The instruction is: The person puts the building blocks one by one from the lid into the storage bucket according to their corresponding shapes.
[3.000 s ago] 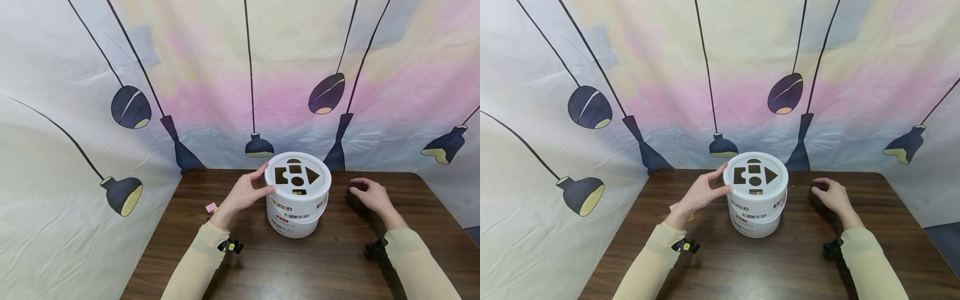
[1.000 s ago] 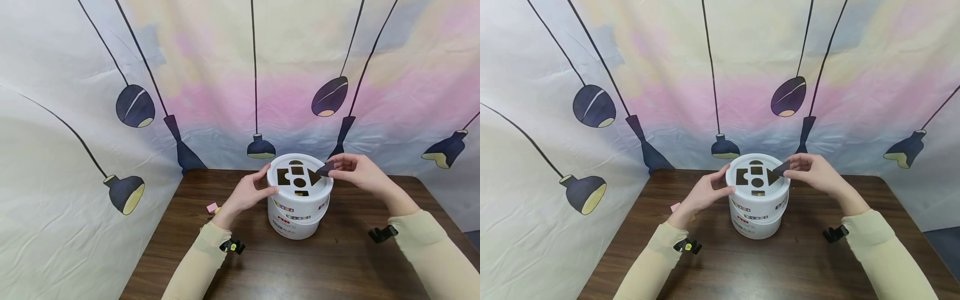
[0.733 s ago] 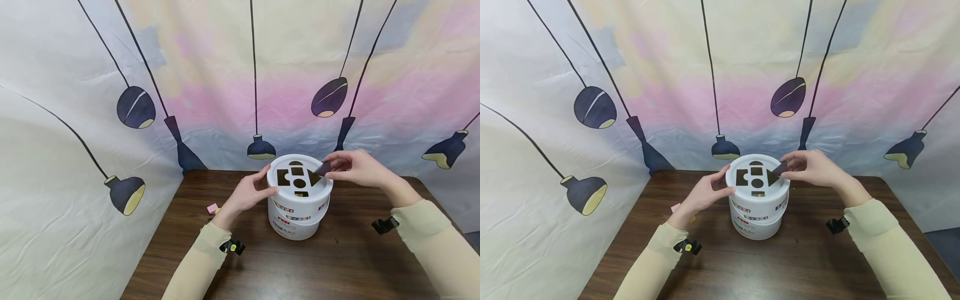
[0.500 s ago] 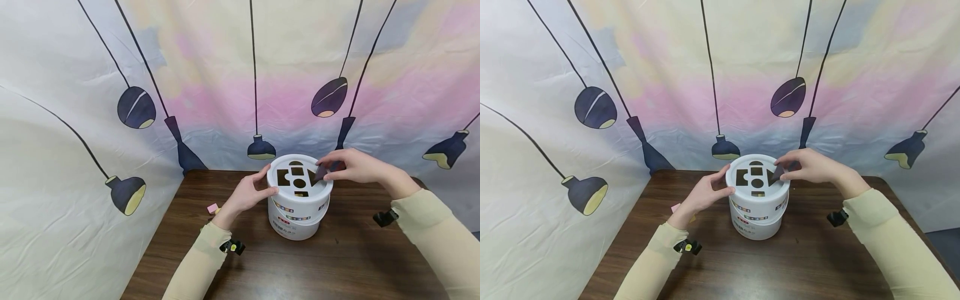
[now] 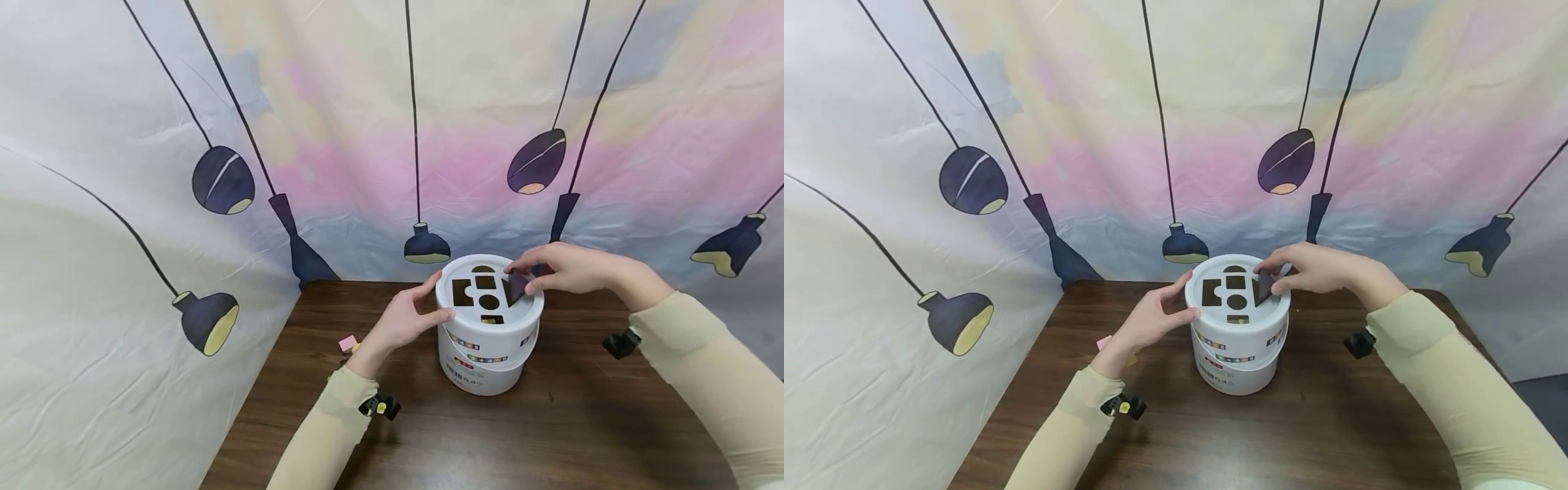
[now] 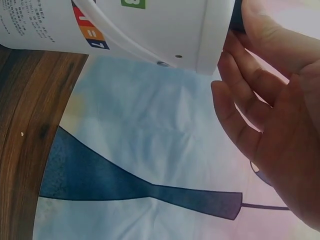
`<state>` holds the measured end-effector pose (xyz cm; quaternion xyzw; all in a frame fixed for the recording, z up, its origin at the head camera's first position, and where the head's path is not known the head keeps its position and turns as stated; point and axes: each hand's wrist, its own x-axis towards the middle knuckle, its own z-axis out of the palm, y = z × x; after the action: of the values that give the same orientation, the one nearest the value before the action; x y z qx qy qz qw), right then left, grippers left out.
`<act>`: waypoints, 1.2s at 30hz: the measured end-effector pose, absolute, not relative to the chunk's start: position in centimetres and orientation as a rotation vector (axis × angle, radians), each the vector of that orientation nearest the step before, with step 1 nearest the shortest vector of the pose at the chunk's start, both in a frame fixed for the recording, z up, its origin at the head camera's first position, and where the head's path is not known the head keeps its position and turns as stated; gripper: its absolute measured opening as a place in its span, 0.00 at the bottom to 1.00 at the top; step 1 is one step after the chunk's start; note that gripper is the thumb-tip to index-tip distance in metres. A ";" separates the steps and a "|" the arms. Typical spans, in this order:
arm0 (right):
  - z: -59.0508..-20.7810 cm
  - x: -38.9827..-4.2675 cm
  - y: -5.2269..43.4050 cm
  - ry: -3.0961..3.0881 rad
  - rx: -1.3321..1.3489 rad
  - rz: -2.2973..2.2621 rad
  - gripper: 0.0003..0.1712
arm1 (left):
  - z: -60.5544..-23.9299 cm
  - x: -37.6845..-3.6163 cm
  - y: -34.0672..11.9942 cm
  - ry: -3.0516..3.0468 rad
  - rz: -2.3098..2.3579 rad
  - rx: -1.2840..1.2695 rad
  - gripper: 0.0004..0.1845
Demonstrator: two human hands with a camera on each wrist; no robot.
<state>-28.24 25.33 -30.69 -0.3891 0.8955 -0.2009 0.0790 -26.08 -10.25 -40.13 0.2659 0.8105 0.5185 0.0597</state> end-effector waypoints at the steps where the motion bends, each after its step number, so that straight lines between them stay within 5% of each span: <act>1: -30.7 -28.3 25.2 2.679 -1.168 -0.594 0.26 | -40.2 -26.1 -10.2 2.454 1.572 0.807 0.46; 36: -31.7 -28.0 24.5 2.720 -1.165 -0.596 0.30 | -40.2 -26.1 -10.1 2.458 1.583 0.803 0.45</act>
<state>-27.99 24.49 -31.74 -0.3852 0.8994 -0.1972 0.0614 -26.07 -10.05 -40.22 0.2645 0.8095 0.5212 0.0547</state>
